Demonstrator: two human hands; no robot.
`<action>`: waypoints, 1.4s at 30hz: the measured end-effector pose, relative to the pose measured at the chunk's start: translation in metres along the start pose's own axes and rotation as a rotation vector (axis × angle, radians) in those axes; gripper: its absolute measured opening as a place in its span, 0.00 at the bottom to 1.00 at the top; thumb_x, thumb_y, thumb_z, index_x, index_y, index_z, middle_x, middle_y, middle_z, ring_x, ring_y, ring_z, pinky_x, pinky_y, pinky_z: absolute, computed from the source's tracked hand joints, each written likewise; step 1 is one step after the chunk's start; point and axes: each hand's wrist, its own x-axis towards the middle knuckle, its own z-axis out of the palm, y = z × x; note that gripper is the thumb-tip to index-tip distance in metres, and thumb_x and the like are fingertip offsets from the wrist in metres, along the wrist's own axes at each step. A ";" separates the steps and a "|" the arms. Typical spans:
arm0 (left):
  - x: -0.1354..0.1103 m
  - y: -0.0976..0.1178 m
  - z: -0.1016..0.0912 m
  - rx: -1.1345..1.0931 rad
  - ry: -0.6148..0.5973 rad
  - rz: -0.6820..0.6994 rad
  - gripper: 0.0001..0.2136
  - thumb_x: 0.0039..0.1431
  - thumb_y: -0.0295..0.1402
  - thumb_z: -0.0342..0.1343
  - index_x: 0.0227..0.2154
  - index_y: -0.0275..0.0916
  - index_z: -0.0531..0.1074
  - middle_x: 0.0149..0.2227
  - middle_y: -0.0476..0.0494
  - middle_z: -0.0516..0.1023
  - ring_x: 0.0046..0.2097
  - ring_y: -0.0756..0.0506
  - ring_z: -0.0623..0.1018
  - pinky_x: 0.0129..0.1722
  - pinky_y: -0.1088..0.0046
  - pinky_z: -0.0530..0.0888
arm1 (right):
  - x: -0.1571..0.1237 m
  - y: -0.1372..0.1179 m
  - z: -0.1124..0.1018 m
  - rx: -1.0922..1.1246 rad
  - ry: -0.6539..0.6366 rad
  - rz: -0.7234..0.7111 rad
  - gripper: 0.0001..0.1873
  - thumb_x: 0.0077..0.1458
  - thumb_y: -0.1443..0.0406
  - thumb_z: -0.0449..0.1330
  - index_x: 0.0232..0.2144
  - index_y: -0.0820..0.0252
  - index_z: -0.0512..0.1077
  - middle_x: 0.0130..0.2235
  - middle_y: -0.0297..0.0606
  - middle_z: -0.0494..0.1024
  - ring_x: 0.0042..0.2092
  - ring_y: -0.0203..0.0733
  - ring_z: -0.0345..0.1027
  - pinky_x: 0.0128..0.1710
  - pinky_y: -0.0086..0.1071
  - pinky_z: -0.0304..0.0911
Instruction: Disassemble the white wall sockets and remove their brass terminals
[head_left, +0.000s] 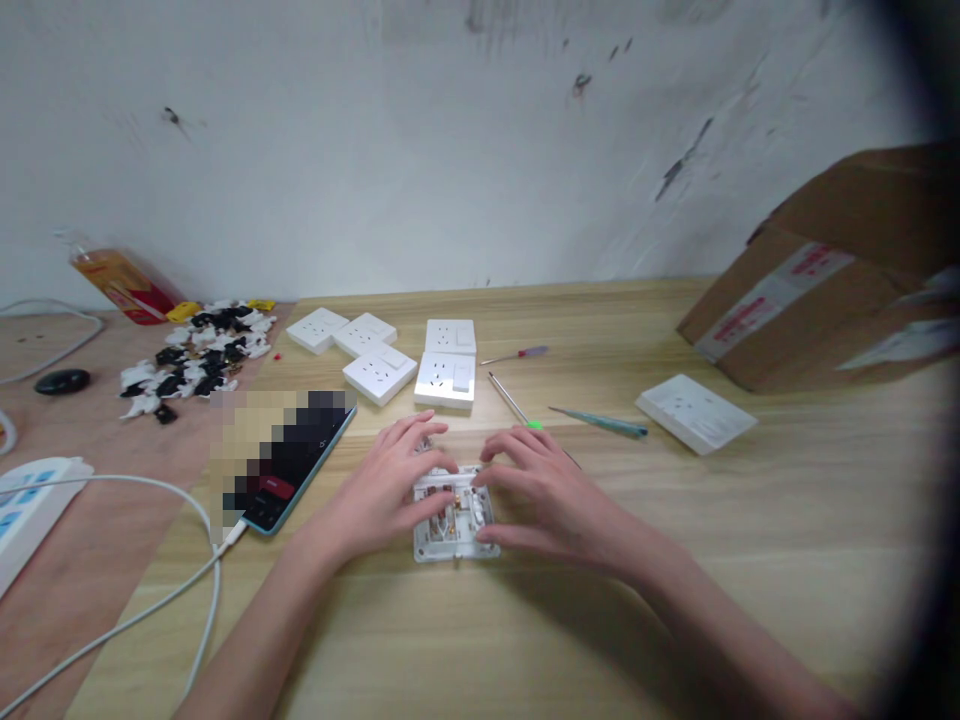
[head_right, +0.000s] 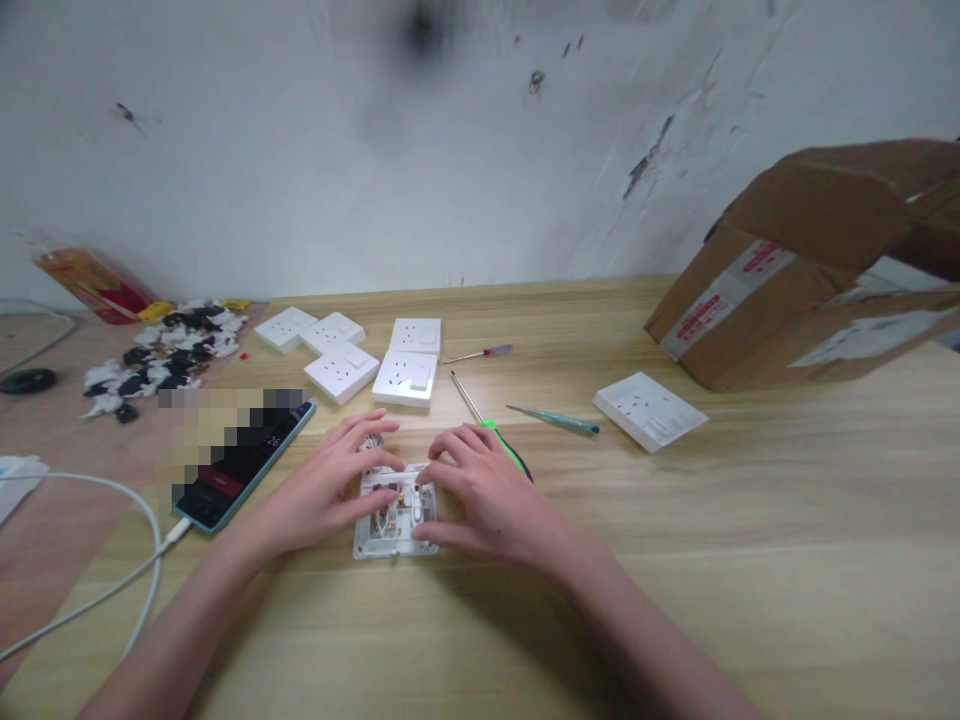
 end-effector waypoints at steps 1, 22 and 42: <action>-0.001 -0.001 0.000 0.007 -0.007 -0.016 0.08 0.61 0.36 0.57 0.42 0.45 0.72 0.60 0.43 0.63 0.66 0.39 0.55 0.62 0.50 0.59 | 0.000 0.000 0.000 0.001 -0.001 0.001 0.18 0.50 0.52 0.65 0.41 0.54 0.74 0.45 0.41 0.71 0.49 0.49 0.62 0.54 0.49 0.53; -0.002 0.001 0.001 0.029 -0.035 -0.033 0.05 0.62 0.37 0.55 0.37 0.45 0.75 0.59 0.45 0.65 0.66 0.39 0.55 0.62 0.51 0.58 | 0.001 -0.002 0.001 0.023 0.091 -0.074 0.16 0.51 0.56 0.64 0.41 0.55 0.74 0.42 0.39 0.73 0.46 0.45 0.64 0.51 0.43 0.56; -0.001 0.002 0.001 0.038 -0.002 -0.006 0.05 0.61 0.36 0.56 0.35 0.43 0.75 0.59 0.44 0.65 0.66 0.38 0.56 0.63 0.48 0.56 | 0.001 -0.001 0.003 0.004 0.056 -0.070 0.17 0.50 0.55 0.65 0.40 0.56 0.74 0.43 0.41 0.74 0.47 0.47 0.64 0.51 0.45 0.57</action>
